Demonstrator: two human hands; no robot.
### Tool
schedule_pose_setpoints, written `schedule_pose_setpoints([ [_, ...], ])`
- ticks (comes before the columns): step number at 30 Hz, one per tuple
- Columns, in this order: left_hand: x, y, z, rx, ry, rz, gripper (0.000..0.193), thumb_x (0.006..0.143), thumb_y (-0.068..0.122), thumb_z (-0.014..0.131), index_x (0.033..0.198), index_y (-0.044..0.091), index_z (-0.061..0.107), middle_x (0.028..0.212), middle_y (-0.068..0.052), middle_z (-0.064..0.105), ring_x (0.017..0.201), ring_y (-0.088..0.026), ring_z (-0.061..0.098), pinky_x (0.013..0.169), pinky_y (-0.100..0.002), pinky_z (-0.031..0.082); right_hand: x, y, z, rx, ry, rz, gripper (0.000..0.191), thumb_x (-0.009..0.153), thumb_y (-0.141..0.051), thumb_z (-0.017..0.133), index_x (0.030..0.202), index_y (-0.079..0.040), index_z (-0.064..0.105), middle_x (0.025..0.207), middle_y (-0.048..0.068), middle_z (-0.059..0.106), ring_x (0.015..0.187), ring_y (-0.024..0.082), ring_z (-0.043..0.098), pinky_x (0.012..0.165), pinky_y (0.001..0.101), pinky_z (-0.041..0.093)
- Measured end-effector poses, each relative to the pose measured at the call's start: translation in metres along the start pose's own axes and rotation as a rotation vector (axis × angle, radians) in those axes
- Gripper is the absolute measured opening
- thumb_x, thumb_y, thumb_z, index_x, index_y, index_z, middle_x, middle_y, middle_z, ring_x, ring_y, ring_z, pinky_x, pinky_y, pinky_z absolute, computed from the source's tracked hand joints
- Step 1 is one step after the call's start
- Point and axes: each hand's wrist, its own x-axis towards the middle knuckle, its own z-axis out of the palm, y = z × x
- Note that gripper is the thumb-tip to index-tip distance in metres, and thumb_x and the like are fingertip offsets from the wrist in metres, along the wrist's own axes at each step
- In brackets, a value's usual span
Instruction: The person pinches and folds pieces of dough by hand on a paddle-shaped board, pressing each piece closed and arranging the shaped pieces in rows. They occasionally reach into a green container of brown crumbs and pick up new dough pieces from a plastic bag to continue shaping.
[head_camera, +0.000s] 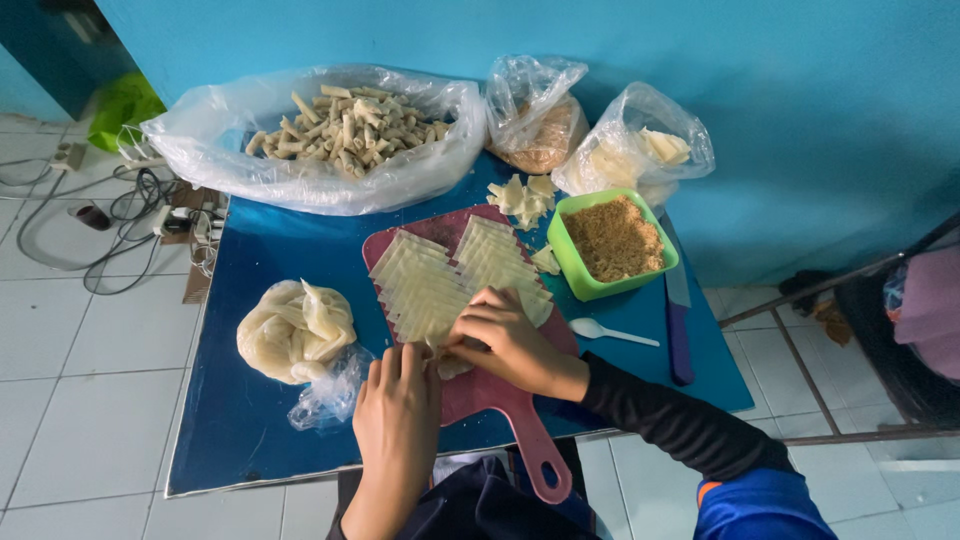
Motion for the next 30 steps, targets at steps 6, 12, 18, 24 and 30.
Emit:
schedule_pose_setpoints([
  [6,0.002,0.003,0.002,-0.011,0.027,-0.008,0.015,0.093,0.017,0.064,0.107,0.010,0.062,0.096,-0.007,0.068,0.092,-0.029,0.066,0.079,-0.043,0.052,0.001,0.001,-0.004,-0.034,0.001,-0.021,0.013,0.090,-0.019,0.077,0.094,-0.010,0.069,0.100,0.001,0.068,0.103,0.024,0.057,0.093,0.0410,0.040],
  [12,0.004,0.004,0.004,-0.029,0.048,0.065,0.028,0.089,0.016,0.065,0.115,0.006,0.062,0.100,-0.007,0.069,0.096,-0.029,0.065,0.083,-0.042,0.049,-0.003,-0.004,-0.008,-0.098,0.002,-0.021,0.018,0.085,-0.018,0.078,0.094,-0.009,0.068,0.101,0.004,0.065,0.105,0.027,0.057,0.092,0.0435,0.041],
  [18,0.008,0.007,0.009,-0.067,0.078,0.102,0.017,0.096,0.016,0.065,0.111,0.008,0.063,0.094,-0.008,0.070,0.089,-0.028,0.068,0.077,-0.041,0.054,-0.009,-0.007,-0.023,-0.259,0.031,0.088,0.020,0.084,-0.006,0.071,0.103,-0.012,0.071,0.109,0.004,0.060,0.104,0.027,0.056,0.094,0.0415,0.043],
  [24,0.006,0.008,0.003,-0.236,0.038,0.053,0.014,0.098,0.014,0.063,0.110,0.006,0.063,0.095,-0.010,0.073,0.086,-0.031,0.070,0.067,-0.041,0.056,-0.011,-0.008,-0.024,-0.245,-0.002,0.147,0.017,0.085,-0.018,0.079,0.092,-0.012,0.066,0.098,0.005,0.056,0.098,0.029,0.054,0.089,0.0437,0.041],
  [30,0.007,0.003,0.000,-0.160,0.016,0.132,0.015,0.095,0.014,0.064,0.108,0.008,0.065,0.092,-0.009,0.070,0.086,-0.030,0.068,0.070,-0.041,0.055,-0.006,-0.010,-0.020,-0.230,-0.036,0.194,0.016,0.081,-0.017,0.080,0.088,-0.015,0.066,0.094,0.002,0.057,0.098,0.026,0.056,0.088,0.0437,0.042],
])
